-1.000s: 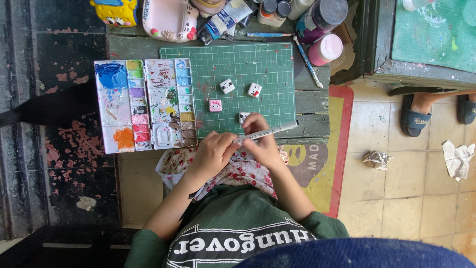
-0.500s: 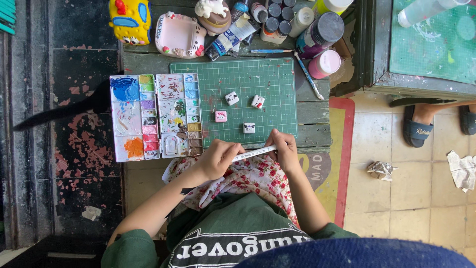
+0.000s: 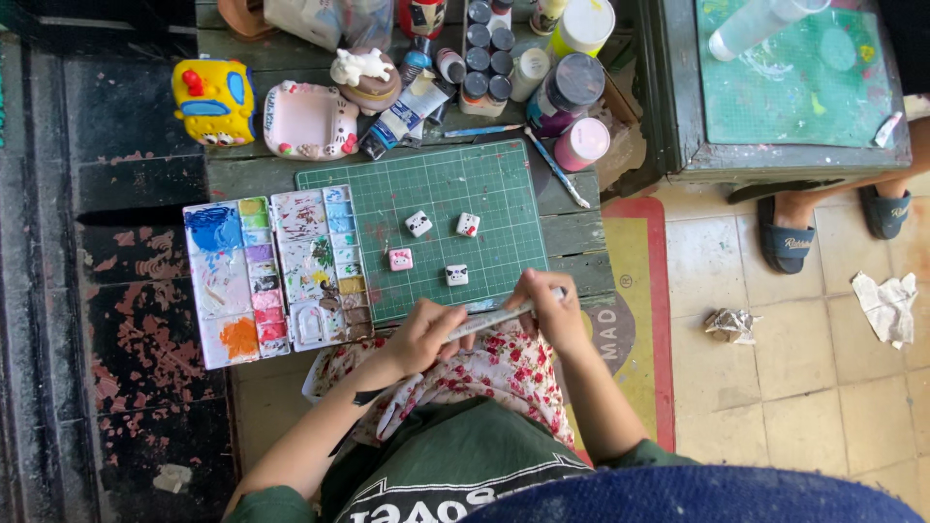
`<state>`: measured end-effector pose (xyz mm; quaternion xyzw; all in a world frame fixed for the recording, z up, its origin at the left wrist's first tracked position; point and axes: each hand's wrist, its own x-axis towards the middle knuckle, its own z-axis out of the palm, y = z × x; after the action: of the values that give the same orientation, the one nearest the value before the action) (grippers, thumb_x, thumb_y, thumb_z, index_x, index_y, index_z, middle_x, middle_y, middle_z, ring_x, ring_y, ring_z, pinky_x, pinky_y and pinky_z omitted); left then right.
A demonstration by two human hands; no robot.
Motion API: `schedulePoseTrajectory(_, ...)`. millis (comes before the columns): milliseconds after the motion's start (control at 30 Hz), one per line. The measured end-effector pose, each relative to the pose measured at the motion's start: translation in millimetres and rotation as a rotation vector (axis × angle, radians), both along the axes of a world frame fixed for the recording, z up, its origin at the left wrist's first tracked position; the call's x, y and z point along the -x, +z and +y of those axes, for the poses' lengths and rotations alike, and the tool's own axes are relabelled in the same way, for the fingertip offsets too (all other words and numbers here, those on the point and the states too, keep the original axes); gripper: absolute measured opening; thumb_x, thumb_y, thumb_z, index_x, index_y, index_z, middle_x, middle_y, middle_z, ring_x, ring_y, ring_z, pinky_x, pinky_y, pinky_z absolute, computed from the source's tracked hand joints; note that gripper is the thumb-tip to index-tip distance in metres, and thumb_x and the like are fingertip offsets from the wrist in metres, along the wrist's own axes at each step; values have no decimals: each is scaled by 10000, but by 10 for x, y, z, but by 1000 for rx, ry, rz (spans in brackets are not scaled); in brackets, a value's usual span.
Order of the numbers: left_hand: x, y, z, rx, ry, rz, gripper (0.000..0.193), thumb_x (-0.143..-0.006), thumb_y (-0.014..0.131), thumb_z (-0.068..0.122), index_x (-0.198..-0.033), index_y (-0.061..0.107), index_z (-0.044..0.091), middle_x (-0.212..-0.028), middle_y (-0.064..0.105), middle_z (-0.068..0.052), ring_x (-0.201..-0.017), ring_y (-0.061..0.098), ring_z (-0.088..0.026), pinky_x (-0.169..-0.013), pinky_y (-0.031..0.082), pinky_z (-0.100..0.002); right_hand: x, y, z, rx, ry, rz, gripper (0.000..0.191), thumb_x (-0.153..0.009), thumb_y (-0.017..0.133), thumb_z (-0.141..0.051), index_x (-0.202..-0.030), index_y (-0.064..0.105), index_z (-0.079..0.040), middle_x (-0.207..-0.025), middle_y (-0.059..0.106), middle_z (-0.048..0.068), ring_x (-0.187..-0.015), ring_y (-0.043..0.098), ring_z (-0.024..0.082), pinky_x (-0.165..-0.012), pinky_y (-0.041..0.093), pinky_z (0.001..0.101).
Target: The person sits at a craft worktable painting small white cat-shaped figurines. They pick up paint bottles, open them, dip a brush into a paint palette, and apply paint to the figurines on a cutting mat, repeating with different colors.
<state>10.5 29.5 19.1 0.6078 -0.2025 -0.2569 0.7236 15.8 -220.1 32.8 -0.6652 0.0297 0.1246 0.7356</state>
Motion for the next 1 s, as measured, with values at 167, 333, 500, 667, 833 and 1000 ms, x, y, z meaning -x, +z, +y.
schedulePoseTrajectory(167,-940,17,95,-733,432,-702,219,-1023,629,270,-1090,729,87,-902,758,-24,-601,660,-137,-527,489,-319,-446,196,-461,257,-201,-386,241,-1080,597,-179,-951,712,-11,-815,710,67,-686,651,133,-628,523,290)
schedulePoseTrajectory(333,-2011,-65,-180,-1205,677,-1140,344,-801,778,240,-1108,697,106,-1038,666,-50,-947,649,-235,-773,491,-376,-432,144,-430,958,-199,-673,126,-922,742,-38,-1040,753,-79,-925,706,94,-864,653,252,-759,512,374)
schedulePoseTrajectory(500,-2537,-409,-442,-1630,709,-1181,319,-862,686,255,-1101,674,44,-854,636,-30,-734,658,-190,-674,482,-331,-310,-15,-338,1087,-200,-670,183,-868,762,-40,-1037,747,-107,-994,676,75,-951,640,286,-829,518,396)
schedulePoseTrajectory(667,-2655,-616,-561,-1813,690,-1105,89,-911,636,158,-964,668,94,-794,669,1,-702,689,-155,-683,490,-308,-427,-14,-378,1025,-211,-657,195,-845,772,-57,-1023,741,-129,-1155,666,82,-1054,619,299,-890,491,420)
schedulePoseTrajectory(833,-2584,-560,-431,-1652,605,-916,116,-915,678,185,-805,711,171,-712,724,-28,-685,735,-190,-649,519,-337,-730,36,-351,1008,-152,-608,223,-858,776,-88,-1070,721,-129,-1105,662,73,-1001,636,281,-839,507,395)
schedulePoseTrajectory(1000,-2481,-225,-366,-1493,600,-832,389,-870,732,468,-741,727,101,-603,704,-67,-573,725,-241,-585,535,-357,-855,36,-273,974,-123,-349,197,-905,740,-107,-1099,732,-134,-932,632,53,-673,612,194,-636,503,330)
